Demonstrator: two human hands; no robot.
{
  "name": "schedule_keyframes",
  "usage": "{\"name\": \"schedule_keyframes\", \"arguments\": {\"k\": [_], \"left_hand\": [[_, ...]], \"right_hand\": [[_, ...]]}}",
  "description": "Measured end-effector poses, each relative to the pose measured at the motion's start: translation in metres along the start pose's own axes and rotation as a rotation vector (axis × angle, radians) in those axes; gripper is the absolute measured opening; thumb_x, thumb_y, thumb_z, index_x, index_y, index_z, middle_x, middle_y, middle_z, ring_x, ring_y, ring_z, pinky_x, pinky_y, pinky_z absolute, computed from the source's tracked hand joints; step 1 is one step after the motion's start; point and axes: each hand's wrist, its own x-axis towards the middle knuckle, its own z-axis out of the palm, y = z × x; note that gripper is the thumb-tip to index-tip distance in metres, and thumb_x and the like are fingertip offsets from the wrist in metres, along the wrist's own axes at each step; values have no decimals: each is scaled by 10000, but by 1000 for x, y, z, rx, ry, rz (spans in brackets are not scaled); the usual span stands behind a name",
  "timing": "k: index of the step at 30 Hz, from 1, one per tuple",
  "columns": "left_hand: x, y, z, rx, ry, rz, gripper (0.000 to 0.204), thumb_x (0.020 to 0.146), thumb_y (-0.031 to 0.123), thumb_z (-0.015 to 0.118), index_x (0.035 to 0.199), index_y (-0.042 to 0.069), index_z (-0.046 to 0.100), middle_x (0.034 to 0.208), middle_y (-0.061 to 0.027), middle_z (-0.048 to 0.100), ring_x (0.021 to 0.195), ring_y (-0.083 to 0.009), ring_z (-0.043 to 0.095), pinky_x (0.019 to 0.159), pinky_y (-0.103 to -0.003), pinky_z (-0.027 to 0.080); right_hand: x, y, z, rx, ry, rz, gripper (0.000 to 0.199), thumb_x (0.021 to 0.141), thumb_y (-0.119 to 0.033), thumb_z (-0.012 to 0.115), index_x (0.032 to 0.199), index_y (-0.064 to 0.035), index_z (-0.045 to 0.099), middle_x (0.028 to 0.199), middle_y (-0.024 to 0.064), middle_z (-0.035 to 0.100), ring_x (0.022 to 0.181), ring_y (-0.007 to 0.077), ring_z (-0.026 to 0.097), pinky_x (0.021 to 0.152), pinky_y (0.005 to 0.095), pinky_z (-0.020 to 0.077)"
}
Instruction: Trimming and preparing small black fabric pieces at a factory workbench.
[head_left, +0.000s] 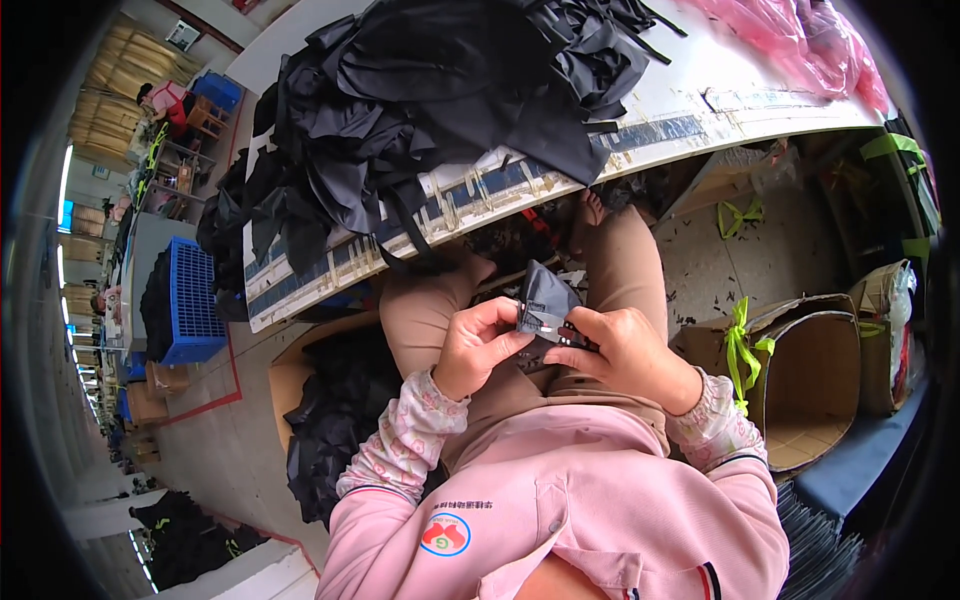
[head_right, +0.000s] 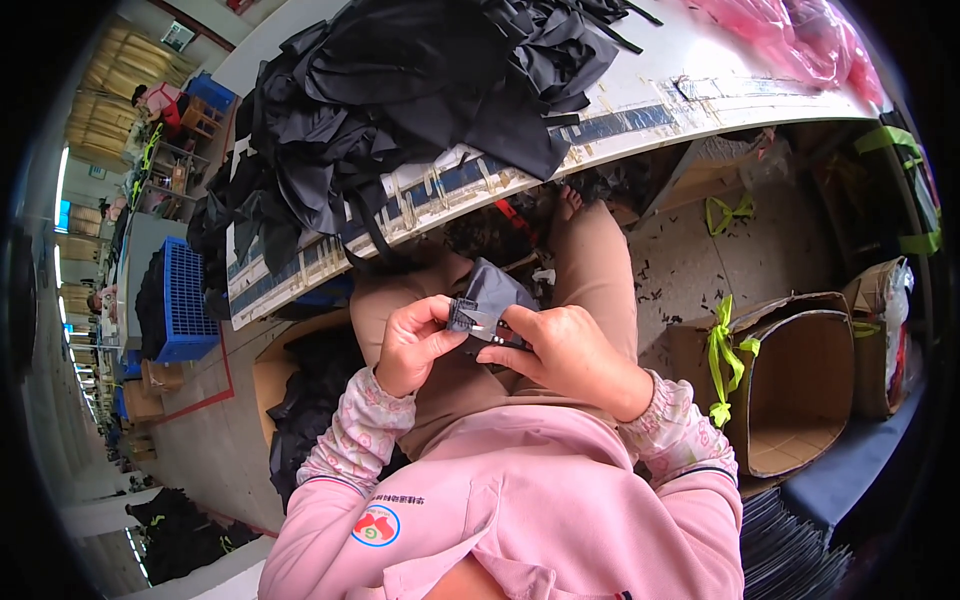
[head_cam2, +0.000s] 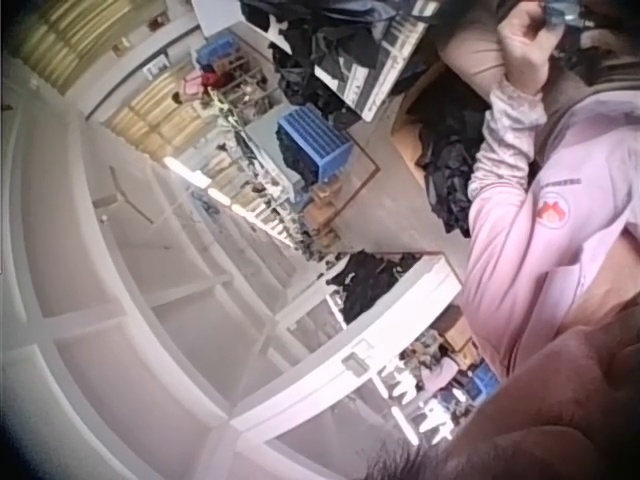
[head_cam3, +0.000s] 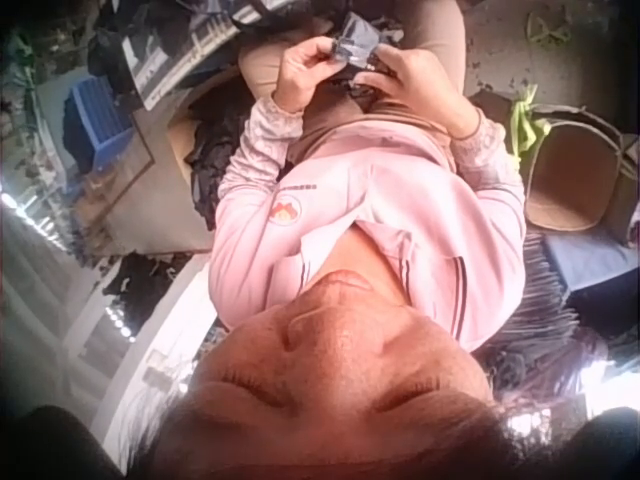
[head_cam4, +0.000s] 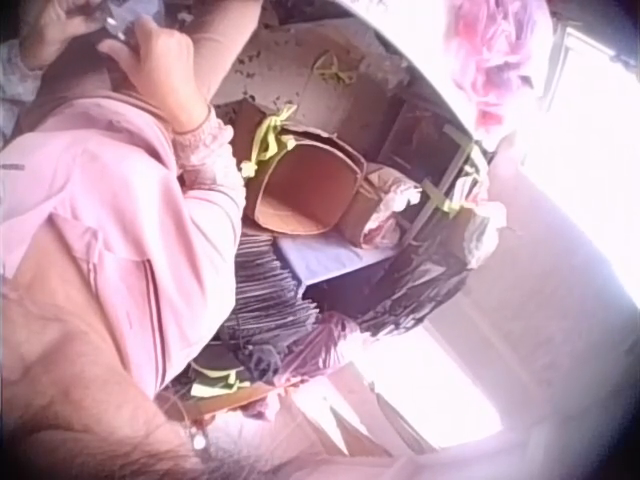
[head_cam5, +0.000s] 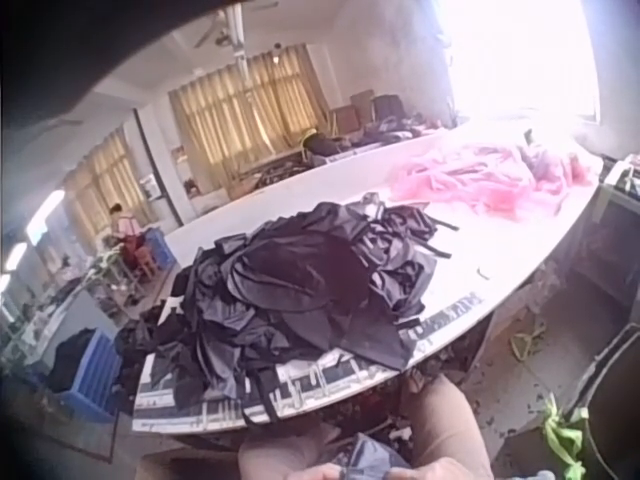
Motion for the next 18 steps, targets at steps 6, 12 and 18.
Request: {"name": "schedule_keyframes", "arguments": {"k": [6, 12, 18], "left_hand": [[1, -5, 4, -34, 5, -41, 77, 883, -18, 591, 955, -6, 613, 975, -18, 605, 908, -85, 551, 852, -245, 449], [-1, -3, 3, 64, 58, -35, 83, 861, -32, 605, 940, -7, 606, 966, -13, 595, 900, -76, 547, 841, -234, 446], [-5, -3, -8, 228, 112, 31, 73, 824, -38, 628, 885, -16, 594, 949, -34, 603, 886, -104, 560, 828, -252, 450]], "right_hand": [[1, -1, 6, -37, 82, -31, 377, 796, -325, 725, 734, -23, 507, 556, 157, 539, 515, 375, 548, 462, 422, 413], [-2, 0, 5, -129, 62, -14, 362, 803, -302, 719, 719, -22, 504, 561, 163, 541, 513, 374, 550, 461, 427, 411], [-6, 11, 5, 44, 130, 78, 373, 806, -237, 736, 696, -1, 468, 551, 182, 502, 490, 372, 483, 452, 395, 385]]}}
